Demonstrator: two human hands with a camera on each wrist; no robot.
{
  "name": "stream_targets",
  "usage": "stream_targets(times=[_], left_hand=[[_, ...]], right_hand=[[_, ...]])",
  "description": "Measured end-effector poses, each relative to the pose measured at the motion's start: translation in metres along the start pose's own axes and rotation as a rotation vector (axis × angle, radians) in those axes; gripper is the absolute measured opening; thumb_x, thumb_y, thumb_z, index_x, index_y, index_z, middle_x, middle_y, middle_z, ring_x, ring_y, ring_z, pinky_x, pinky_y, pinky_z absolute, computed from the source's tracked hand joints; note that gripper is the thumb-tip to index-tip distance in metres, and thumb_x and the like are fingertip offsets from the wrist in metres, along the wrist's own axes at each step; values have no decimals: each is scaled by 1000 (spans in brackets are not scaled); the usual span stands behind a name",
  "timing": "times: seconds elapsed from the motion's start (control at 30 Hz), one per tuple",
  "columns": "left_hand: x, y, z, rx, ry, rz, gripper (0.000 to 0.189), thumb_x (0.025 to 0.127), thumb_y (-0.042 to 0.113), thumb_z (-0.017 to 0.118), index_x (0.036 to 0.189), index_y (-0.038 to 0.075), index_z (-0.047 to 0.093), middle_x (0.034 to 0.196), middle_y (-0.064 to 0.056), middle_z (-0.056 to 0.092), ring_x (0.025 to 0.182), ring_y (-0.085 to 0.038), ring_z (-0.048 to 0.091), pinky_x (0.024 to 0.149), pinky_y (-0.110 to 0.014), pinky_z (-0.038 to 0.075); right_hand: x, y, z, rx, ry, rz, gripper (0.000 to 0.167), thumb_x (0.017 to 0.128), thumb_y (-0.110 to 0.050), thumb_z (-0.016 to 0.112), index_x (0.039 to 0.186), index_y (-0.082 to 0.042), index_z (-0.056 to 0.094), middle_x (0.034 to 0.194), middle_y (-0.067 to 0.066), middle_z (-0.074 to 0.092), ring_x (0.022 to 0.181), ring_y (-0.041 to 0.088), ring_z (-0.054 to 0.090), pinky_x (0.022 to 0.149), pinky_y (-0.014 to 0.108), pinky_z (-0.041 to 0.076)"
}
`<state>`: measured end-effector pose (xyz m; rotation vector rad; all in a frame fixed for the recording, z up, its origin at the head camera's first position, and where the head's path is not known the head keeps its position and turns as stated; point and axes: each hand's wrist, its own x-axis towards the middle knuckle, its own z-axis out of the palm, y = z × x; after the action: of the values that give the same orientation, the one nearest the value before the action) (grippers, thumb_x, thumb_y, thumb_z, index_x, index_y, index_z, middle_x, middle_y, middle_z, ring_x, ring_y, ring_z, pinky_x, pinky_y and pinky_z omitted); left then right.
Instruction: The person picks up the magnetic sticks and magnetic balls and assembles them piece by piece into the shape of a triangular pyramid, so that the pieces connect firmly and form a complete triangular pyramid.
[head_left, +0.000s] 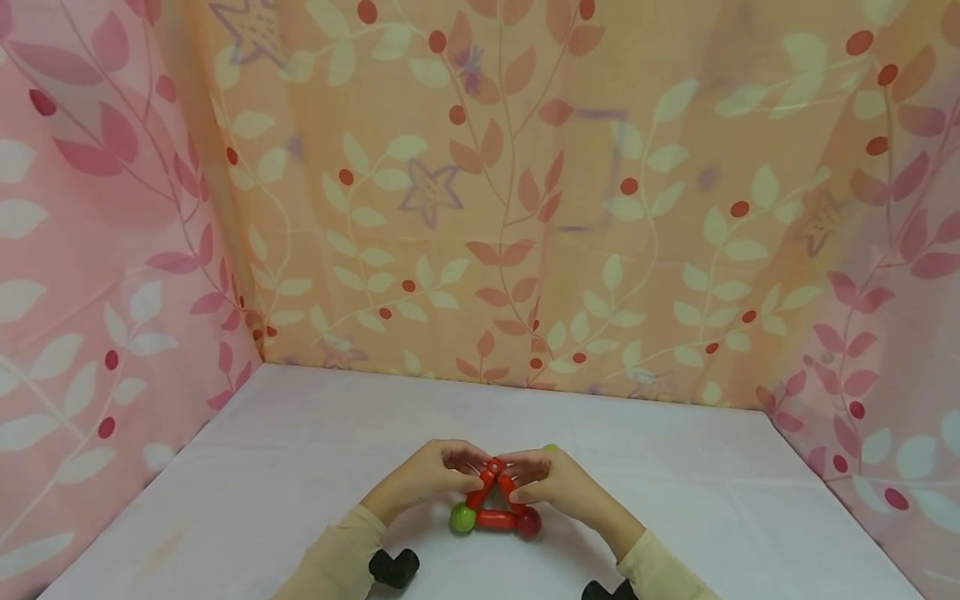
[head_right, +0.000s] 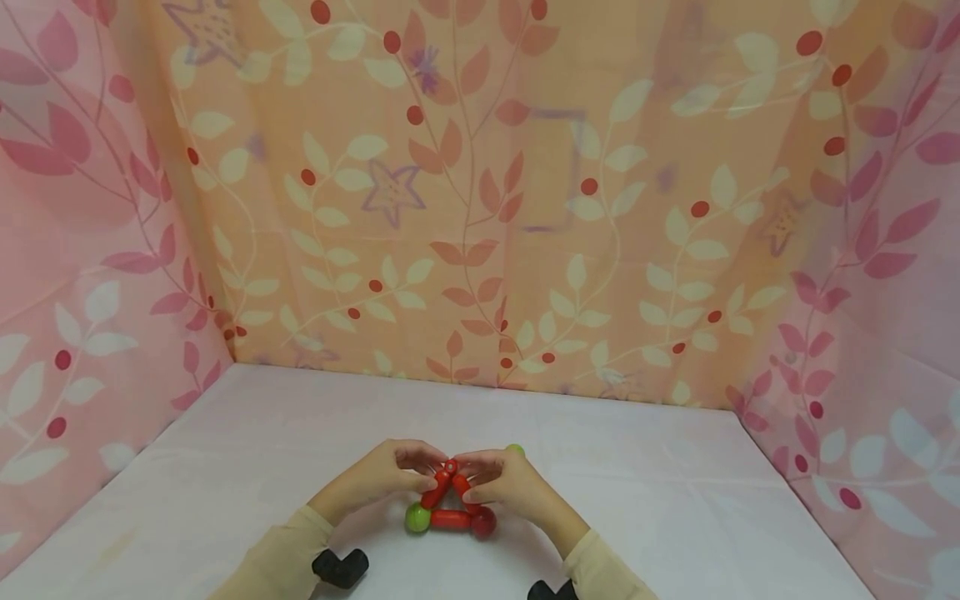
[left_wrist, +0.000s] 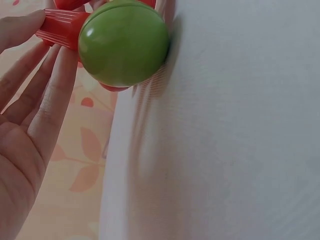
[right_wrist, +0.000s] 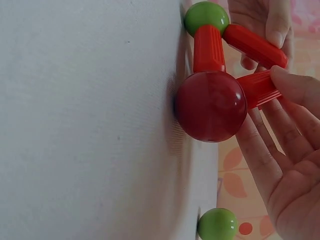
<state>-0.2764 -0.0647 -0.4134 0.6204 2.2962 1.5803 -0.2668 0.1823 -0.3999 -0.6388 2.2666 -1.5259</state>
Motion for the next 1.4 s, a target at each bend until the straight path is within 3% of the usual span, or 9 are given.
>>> stream_targets(times=[0.4, 1.1, 1.4], left_hand=[[3, -4, 1, -21, 7, 23, 32, 86, 18, 76, 116, 9, 71, 102, -2, 72, 93, -13, 63, 82, -30, 48], [1, -2, 4, -24, 6, 21, 30, 86, 16, 75, 115, 9, 71, 104, -4, 72, 94, -14, 63, 79, -29, 50], [2, -1, 4, -14, 2, 15, 30, 86, 16, 75, 115, 11, 70, 105, -3, 71, 96, -14, 64, 80, -28, 51]], right_hand=[[-1, 2, 2, 44, 14, 5, 48, 86, -7, 72, 132, -5, 63, 118, 12, 67, 105, 19, 66, 84, 32, 59], [3, 8, 4, 14, 52, -14, 45, 83, -6, 76, 127, -2, 66, 110, 12, 71, 97, 17, 66, 77, 27, 58], [0, 13, 4, 86, 36, -20, 46, 85, -8, 75, 129, -3, 64, 111, 10, 72, 98, 15, 67, 79, 27, 58]])
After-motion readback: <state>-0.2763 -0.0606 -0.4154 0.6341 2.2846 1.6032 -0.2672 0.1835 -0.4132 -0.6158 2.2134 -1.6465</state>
